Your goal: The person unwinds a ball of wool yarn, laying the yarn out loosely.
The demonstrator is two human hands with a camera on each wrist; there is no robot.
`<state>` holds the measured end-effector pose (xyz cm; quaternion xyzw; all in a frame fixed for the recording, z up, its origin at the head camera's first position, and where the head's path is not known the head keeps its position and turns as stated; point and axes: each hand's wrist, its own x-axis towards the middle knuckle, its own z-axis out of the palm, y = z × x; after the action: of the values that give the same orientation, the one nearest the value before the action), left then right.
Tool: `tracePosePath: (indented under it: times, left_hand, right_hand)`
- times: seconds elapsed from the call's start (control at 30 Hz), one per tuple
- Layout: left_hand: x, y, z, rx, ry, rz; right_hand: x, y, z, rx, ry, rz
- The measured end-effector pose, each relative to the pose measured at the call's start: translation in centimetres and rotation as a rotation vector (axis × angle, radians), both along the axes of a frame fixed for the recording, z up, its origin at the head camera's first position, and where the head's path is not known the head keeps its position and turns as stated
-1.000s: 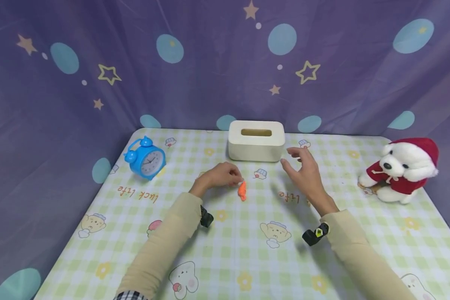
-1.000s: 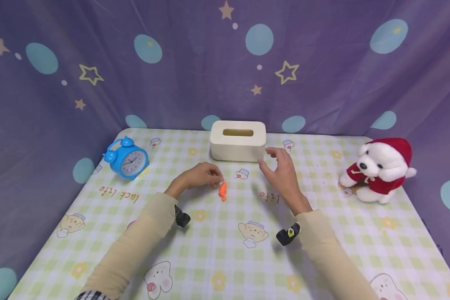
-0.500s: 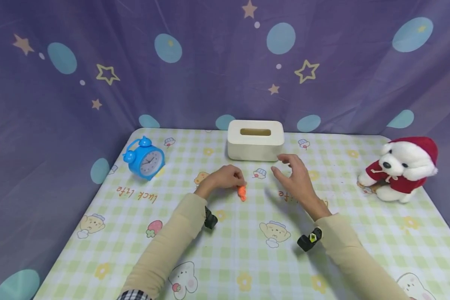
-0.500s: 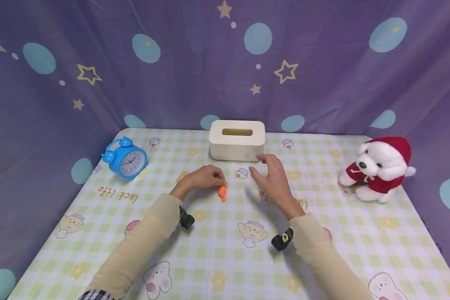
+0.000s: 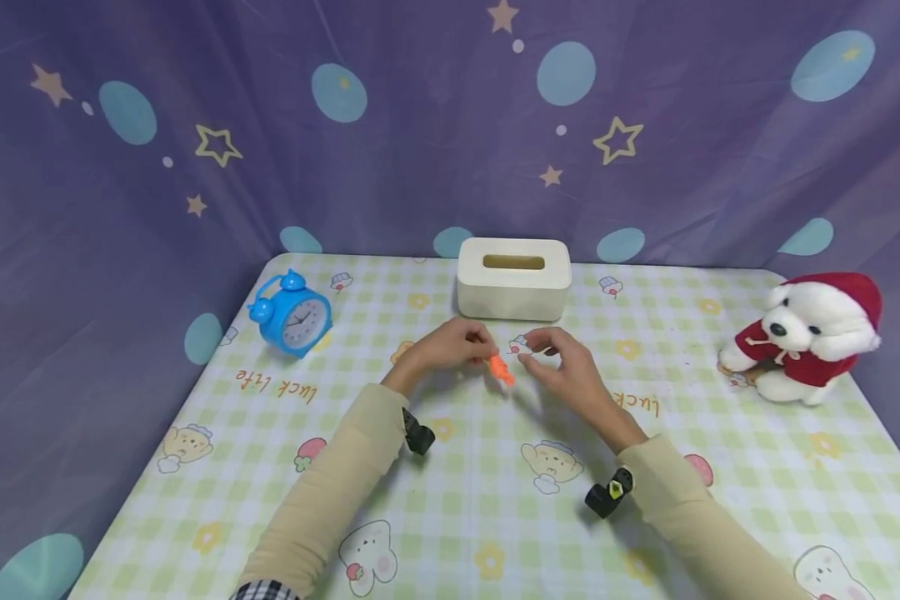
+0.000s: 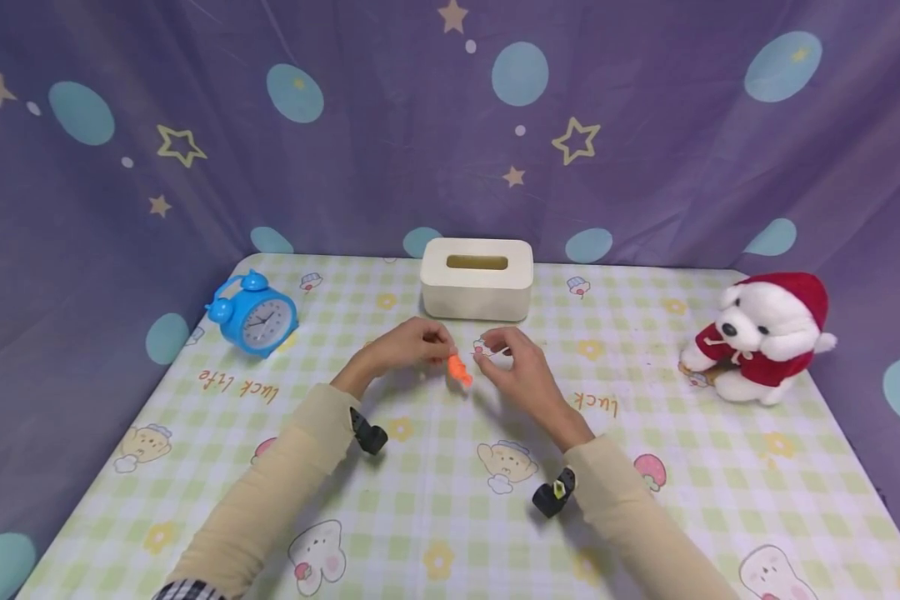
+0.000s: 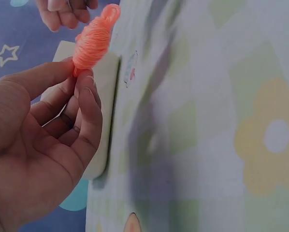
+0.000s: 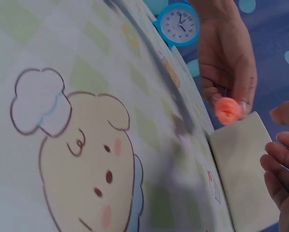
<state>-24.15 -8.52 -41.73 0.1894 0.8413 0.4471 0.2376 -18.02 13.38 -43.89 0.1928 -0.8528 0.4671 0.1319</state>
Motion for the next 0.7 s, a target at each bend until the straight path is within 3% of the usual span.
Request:
tracePosePath:
  times: [0.33,0.7]
  left_hand:
    - [0.4,0.2,1.2,0.100,-0.093,0.006]
    - [0.5,0.2,1.7,0.125,-0.090,-0.024]
  right_hand:
    - [0.3,-0.9,-0.1,0.002,-0.070,0.103]
    - [0.5,-1.4,0.2,-0.023,-0.150,0.080]
